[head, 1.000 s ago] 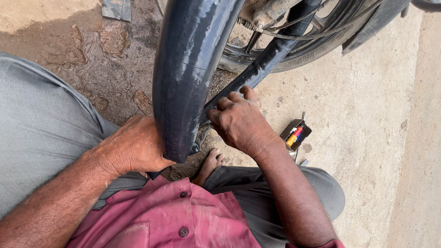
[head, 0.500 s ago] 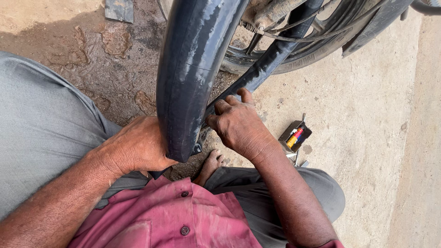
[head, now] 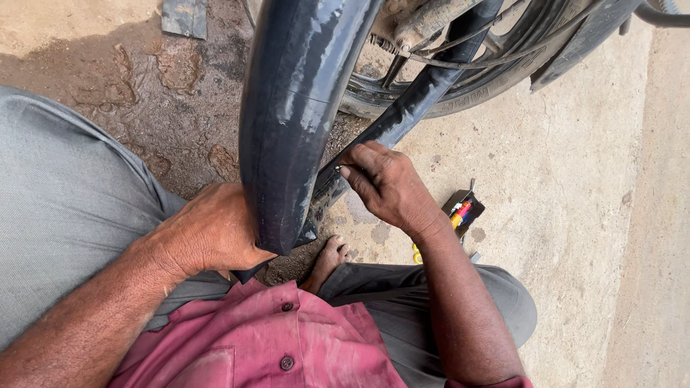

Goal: The person removes a motorcycle inner tube from the tire, uses a green tool to locate a puncture, and then uses a metal file to roughen the surface around the hole in preparation for a patch.

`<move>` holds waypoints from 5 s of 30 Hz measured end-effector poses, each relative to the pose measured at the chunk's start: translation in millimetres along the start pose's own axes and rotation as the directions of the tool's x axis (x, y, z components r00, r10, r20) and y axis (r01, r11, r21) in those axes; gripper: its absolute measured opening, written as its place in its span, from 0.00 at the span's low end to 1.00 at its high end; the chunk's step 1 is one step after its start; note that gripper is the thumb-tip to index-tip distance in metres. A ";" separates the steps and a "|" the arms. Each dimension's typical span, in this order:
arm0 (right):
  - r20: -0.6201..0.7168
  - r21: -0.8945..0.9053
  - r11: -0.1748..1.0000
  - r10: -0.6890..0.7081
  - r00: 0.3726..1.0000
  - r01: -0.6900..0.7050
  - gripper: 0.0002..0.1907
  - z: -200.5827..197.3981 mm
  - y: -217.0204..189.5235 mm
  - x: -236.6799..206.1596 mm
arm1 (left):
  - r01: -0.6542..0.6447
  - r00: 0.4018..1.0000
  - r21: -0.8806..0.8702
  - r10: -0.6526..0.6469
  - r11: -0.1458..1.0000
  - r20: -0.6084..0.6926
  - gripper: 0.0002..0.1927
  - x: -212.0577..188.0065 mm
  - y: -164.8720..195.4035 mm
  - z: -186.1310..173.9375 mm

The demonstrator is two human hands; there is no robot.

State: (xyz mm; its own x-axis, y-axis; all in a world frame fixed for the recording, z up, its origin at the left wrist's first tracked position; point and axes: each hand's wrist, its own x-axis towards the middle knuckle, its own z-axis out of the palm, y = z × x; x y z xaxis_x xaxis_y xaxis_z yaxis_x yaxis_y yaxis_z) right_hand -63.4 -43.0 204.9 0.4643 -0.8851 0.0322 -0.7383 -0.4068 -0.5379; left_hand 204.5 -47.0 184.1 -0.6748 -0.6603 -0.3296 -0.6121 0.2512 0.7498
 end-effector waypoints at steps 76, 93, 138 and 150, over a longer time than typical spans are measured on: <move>-0.457 0.119 0.921 -0.280 0.844 0.370 0.08 -85.2 -84.8 42.0 | -0.662 0.567 0.355 0.751 0.660 -0.339 0.16 -79.9 73.7 -29.6; -0.259 0.958 0.214 0.359 0.896 0.192 0.08 -17.2 9.6 -6.5 | -0.698 0.552 0.029 0.563 0.716 -0.615 0.16 1.5 112.6 -78.2; -0.153 0.983 0.063 0.807 0.570 0.174 0.08 -13.1 16.8 -19.7 | -0.463 0.784 -0.464 0.104 0.755 -0.612 0.19 110.4 86.9 -19.1; -0.246 0.963 0.137 0.798 0.551 0.231 0.06 -11.1 21.9 -18.1 | -0.225 0.592 0.040 0.170 0.973 -0.788 0.51 85.7 98.9 2.5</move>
State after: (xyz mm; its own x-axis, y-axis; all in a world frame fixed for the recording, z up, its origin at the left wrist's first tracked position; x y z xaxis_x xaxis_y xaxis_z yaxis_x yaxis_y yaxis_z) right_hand -93.4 -38.4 201.9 -0.4535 -0.8675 -0.2046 0.4771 -0.0423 -0.8778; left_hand 85.1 -77.0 228.5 -0.1789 -0.9059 0.3838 -0.4605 0.4218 0.7810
